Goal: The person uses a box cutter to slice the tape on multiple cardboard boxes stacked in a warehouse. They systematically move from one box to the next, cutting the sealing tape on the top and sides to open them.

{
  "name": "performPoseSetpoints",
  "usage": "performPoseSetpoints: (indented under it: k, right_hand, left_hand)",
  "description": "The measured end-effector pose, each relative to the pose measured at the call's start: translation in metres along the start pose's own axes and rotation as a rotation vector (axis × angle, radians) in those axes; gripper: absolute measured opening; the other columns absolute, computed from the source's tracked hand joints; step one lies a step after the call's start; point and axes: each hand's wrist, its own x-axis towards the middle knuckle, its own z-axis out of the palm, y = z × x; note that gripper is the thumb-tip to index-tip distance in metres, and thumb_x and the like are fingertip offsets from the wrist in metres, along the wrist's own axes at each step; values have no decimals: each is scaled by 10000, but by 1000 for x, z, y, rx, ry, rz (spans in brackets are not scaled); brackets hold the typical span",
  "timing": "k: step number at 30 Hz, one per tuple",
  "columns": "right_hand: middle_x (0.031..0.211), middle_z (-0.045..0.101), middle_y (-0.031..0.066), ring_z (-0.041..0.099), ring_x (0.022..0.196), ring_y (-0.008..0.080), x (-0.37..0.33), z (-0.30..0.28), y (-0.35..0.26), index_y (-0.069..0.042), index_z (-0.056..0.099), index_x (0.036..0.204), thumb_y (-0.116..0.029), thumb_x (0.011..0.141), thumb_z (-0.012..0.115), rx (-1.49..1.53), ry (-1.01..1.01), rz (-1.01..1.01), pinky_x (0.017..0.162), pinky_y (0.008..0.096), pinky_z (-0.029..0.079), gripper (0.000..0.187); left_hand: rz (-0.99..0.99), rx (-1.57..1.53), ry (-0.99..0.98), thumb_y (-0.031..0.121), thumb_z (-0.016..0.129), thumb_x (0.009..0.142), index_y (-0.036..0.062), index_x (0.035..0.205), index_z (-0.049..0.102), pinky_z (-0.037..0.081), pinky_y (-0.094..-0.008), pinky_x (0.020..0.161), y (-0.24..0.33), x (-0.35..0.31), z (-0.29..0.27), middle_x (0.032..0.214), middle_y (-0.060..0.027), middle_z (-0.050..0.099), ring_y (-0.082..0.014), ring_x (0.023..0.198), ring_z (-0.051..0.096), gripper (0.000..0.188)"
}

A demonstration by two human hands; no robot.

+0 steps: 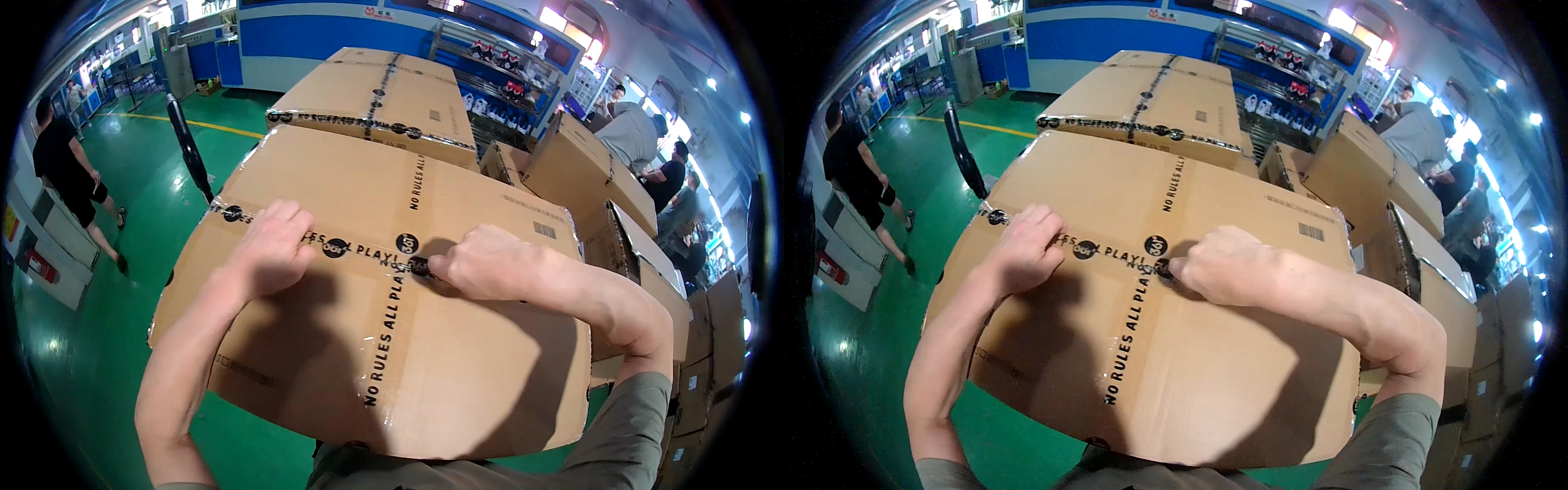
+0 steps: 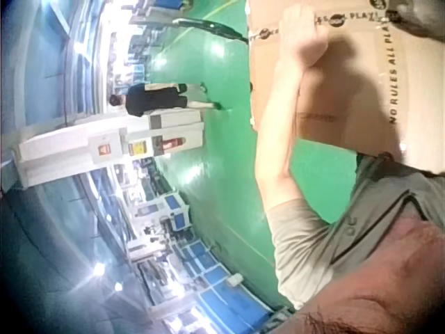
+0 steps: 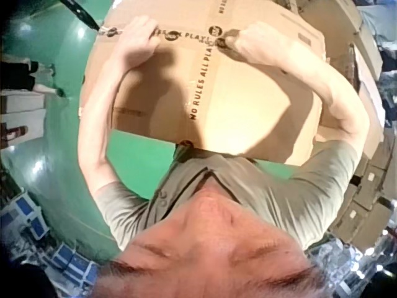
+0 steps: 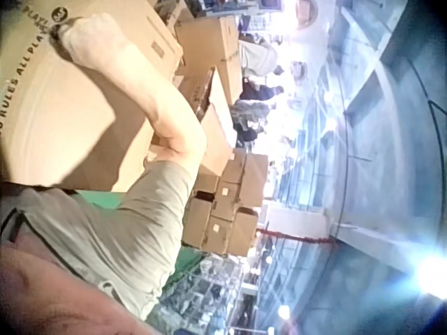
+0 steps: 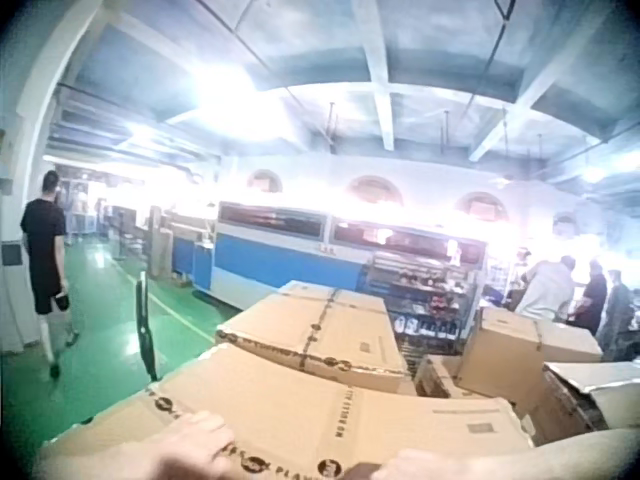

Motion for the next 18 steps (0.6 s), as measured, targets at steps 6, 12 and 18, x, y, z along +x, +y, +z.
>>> performPoseSetpoints:
  k: [6, 12, 18]
  right_hand:
    - [586, 607, 122, 645, 576, 309, -56, 18, 8, -23, 578, 827, -129, 891, 494, -37, -16, 27, 522, 426, 508, 149]
    - [574, 595, 99, 646, 560, 281, -81, 23, 10, -24, 557, 844, -118, 869, 511, -40, 3, 29, 501, 404, 504, 107]
    - [637, 615, 81, 653, 572, 268, -108, 29, 10, -31, 552, 876, -129, 840, 528, -91, -97, 115, 501, 399, 505, 108]
  left_hand:
    - [-50, 106, -41, 101, 550, 723, 48, 789, 512, 388, -416, 742, 3, 7, 3, 818, -129, 514, -328, 819, 491, 92]
    - [-67, 84, -100, 134, 543, 768, 34, 721, 530, 419, -455, 749, -7, 14, 4, 778, -159, 548, -356, 797, 528, 111]
    - [-193, -149, -280, 113, 556, 775, 35, 779, 585, 444, -432, 706, 6, 17, -17, 716, -164, 525, -360, 764, 537, 83]
